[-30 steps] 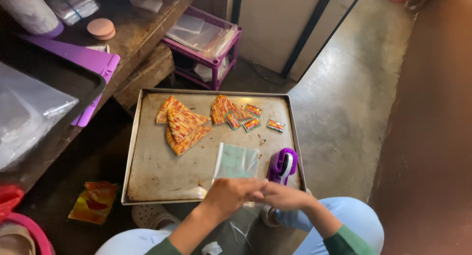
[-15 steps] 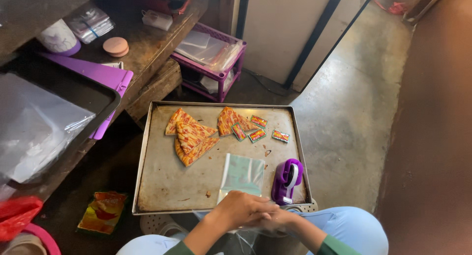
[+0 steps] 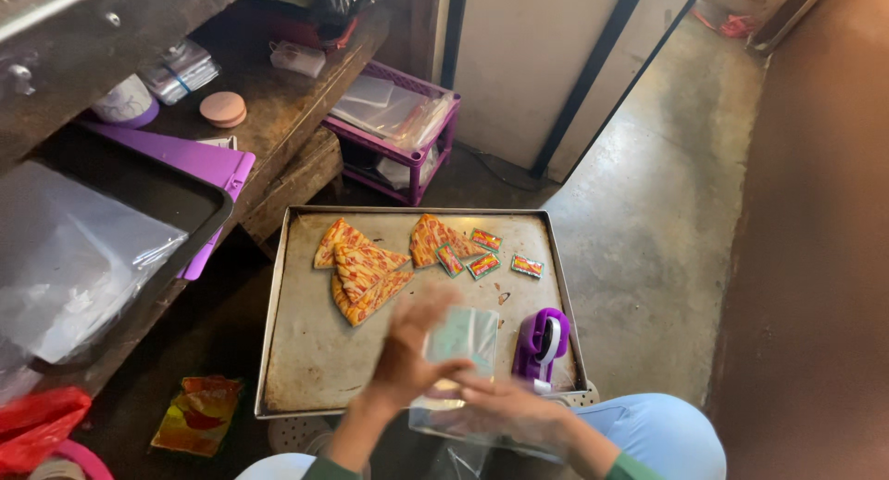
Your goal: The person places slices of pizza into individual plastic bags and seals them with a piece of tape from a dispenser.
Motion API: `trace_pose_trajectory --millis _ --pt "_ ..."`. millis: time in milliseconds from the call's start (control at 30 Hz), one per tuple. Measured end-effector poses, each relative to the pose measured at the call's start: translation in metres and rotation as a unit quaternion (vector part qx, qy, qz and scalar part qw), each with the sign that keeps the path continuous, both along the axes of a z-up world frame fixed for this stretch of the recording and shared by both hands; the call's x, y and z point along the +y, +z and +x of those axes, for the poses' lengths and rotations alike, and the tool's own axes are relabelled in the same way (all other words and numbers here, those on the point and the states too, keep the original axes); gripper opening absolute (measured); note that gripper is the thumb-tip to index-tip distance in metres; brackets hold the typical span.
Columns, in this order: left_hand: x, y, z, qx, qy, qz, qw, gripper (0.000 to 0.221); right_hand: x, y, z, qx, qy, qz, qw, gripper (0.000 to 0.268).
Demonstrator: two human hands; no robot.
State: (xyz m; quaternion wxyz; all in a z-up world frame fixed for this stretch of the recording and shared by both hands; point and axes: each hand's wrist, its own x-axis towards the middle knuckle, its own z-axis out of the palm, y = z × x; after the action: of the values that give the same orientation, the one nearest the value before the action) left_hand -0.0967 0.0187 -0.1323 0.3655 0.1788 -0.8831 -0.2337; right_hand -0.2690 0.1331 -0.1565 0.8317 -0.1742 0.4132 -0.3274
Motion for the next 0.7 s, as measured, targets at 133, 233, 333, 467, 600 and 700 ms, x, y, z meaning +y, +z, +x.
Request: trace_pose_trajectory --millis 133,233,333,467,600,700 --pt "-0.011 -0.022 0.003 0.052 -0.028 0.478 0.876 0.103 -0.009 0.062 -0.017 -0.04 0.053 -0.174 0.982 0.066" --pt "0.001 -0.031 -0.008 0.063 -0.176 0.656 0.731 0.097 -0.013 0.059 -0.019 0.015 0.067 -0.188 0.98 0.057" --pt "0.012 -0.004 -0.008 0.026 -0.212 0.683 0.698 0.095 -0.013 0.066 -0.018 0.098 0.085 -0.206 0.97 0.049" --pt "0.021 -0.016 -0.01 -0.028 -0.237 0.712 0.66 0.098 -0.021 0.089 -0.019 0.208 0.185 -0.308 0.91 0.051" --pt "0.018 -0.028 -0.017 0.046 -0.302 0.718 0.626 0.127 -0.039 0.092 -0.026 0.123 0.2 -0.346 0.908 0.044" --pt "0.02 -0.05 -0.016 0.087 -0.256 0.64 0.719 0.106 -0.046 0.09 -0.031 0.213 0.211 -0.389 0.871 0.025"
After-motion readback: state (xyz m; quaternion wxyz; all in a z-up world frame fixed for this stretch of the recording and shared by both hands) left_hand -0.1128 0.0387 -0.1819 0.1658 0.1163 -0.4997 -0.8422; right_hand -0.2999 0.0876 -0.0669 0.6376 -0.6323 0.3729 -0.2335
